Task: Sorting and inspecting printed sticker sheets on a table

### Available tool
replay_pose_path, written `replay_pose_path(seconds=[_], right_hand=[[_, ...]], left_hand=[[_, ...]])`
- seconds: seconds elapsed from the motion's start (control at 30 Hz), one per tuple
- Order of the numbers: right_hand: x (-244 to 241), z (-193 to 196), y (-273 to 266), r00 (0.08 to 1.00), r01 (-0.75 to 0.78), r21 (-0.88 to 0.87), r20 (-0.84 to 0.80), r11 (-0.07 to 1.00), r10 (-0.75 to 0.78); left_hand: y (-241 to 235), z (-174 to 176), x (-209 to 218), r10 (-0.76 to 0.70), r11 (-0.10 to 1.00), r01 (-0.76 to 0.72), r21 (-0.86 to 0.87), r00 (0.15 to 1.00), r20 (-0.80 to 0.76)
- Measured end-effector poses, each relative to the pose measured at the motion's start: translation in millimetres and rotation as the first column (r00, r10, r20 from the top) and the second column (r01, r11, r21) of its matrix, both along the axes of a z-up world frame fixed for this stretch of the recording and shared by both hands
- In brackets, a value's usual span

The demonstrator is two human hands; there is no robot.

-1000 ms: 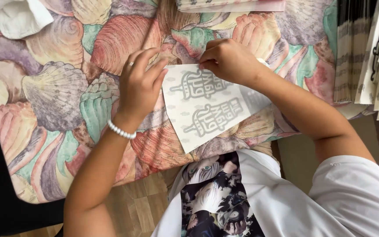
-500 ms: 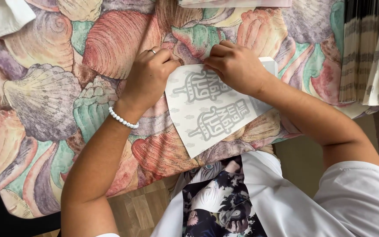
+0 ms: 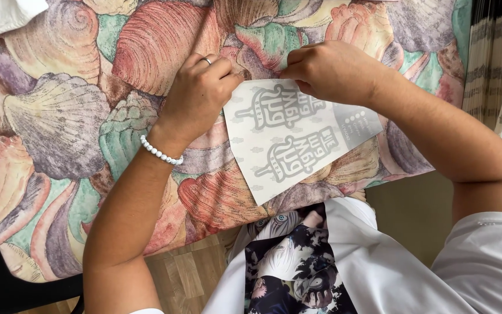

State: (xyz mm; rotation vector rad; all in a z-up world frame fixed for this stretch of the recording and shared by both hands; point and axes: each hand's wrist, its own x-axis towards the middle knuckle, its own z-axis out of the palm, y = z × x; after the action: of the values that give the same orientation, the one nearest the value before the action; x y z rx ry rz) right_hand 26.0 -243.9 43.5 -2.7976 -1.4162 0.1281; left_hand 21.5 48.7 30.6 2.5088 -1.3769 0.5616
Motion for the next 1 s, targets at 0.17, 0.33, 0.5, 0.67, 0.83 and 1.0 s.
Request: replay_pose_path(seconds=[0.17, 0.33, 0.5, 0.67, 0.83, 1.0], right_hand=[[-4, 3, 2, 0.999, -0.043, 0.015, 0.025, 0.999, 0.042], [-12, 2, 2, 0.985, -0.095, -0.025, 0.139, 0.995, 0.097], [-14, 2, 3, 0.968, -0.127, -0.074, 0.210, 0.989, 0.140], [-12, 4, 4, 0.968, -0.154, -0.146, 0.178, 0.977, 0.179], [-9, 4, 5, 0.965, -0.166, -0.206, 0.169, 0.964, 0.202], [-7, 4, 7, 0.960, -0.185, -0.281, 0.155, 0.942, 0.234]], left_hand=[[-3, 0, -3, -0.019, 1.000, 0.019, -0.019, 1.000, 0.022], [-3, -4, -2, -0.012, 1.000, 0.012, 0.009, 0.999, 0.051], [-4, -1, -3, -0.023, 0.999, 0.020, 0.035, 0.998, 0.066], [-6, -2, -3, -0.031, 0.999, 0.029, 0.018, 0.997, 0.067], [-5, -4, -2, -0.022, 1.000, 0.020, 0.022, 0.994, 0.106], [-4, -5, -1, -0.016, 0.999, 0.011, 0.048, 0.994, 0.104]])
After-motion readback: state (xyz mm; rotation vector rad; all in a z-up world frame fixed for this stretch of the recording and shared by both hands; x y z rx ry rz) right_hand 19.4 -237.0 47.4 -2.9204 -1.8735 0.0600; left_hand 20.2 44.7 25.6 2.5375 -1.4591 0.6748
